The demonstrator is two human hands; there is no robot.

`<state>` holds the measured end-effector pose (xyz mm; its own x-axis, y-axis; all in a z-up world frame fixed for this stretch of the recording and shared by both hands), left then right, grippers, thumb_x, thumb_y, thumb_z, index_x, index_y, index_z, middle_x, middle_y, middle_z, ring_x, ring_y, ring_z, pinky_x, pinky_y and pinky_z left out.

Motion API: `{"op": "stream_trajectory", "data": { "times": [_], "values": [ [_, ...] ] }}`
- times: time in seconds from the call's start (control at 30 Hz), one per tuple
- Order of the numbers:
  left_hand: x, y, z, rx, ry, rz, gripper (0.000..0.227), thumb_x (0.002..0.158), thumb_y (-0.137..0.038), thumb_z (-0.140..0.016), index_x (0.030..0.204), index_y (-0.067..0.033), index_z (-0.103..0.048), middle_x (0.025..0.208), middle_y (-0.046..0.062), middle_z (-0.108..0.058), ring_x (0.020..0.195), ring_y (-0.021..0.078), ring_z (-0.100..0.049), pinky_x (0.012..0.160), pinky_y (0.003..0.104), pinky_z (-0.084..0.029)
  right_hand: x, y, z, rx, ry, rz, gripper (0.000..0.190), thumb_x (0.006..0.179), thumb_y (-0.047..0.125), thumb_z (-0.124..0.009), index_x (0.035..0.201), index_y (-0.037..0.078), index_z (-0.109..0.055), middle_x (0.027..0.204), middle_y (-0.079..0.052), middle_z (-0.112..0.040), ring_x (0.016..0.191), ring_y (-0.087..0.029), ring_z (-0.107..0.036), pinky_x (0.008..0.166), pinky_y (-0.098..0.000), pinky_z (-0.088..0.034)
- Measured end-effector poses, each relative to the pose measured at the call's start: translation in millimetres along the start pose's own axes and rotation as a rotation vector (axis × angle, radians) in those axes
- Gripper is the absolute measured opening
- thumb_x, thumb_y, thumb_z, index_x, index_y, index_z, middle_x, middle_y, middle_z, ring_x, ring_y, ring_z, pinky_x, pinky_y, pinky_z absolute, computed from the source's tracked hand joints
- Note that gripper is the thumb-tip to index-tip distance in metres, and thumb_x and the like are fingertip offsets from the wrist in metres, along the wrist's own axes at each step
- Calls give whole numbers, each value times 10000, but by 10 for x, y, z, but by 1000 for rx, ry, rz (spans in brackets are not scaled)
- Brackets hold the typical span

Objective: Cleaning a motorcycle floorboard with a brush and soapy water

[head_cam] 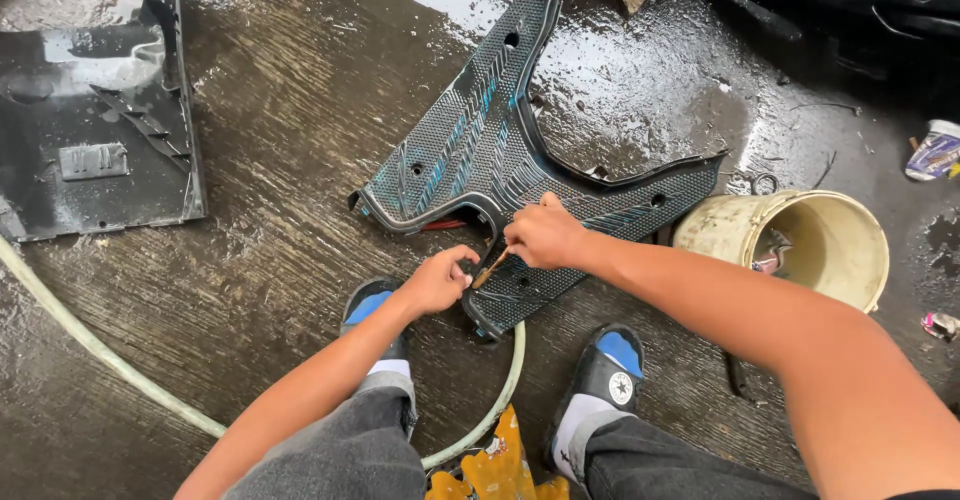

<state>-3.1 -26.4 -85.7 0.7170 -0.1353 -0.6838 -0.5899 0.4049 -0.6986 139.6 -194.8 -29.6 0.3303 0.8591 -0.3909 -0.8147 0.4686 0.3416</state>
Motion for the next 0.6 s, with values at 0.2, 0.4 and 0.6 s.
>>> {"op": "stream_trajectory", "data": {
  "times": [0.2,0.4,0.6],
  "values": [
    [-64,-116,37,15,-10,-1,344,884,-171,-649,1208,-284,-674,744,68,-723,759,217,-743,779,384,-553,70,-379,233,-119,-37,-49,164,904,437,-673,891,282,-725,845,32,-695,899,-206,-677,896,-461,-376],
    [-30,-22,-6,22,-8,22,364,888,-185,-644,1229,-308,-674,754,61,-734,789,216,-749,810,379,-558,79,-461,176,-115,-31,-35,172,905,458,-674,889,290,-709,865,20,-691,930,-221,-678,898,-471,-414],
    [-104,-140,23,27,5,6,466,900,-173,-636,1338,-331,-621,815,101,-747,833,262,-751,850,423,-557,71,-305,135,-158,-40,20,148,890,468,-680,921,324,-694,907,50,-676,972,-192,-665,911,-465,-404]
  ]
}}
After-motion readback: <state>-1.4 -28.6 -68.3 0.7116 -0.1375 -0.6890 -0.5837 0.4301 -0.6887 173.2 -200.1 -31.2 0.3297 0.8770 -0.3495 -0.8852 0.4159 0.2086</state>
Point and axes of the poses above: each hand's wrist, its own x-axis towards the middle knuckle, its own z-axis out of the back of the hand, y = z × x, the point moved 5 cm from there along x, towards the middle knuckle
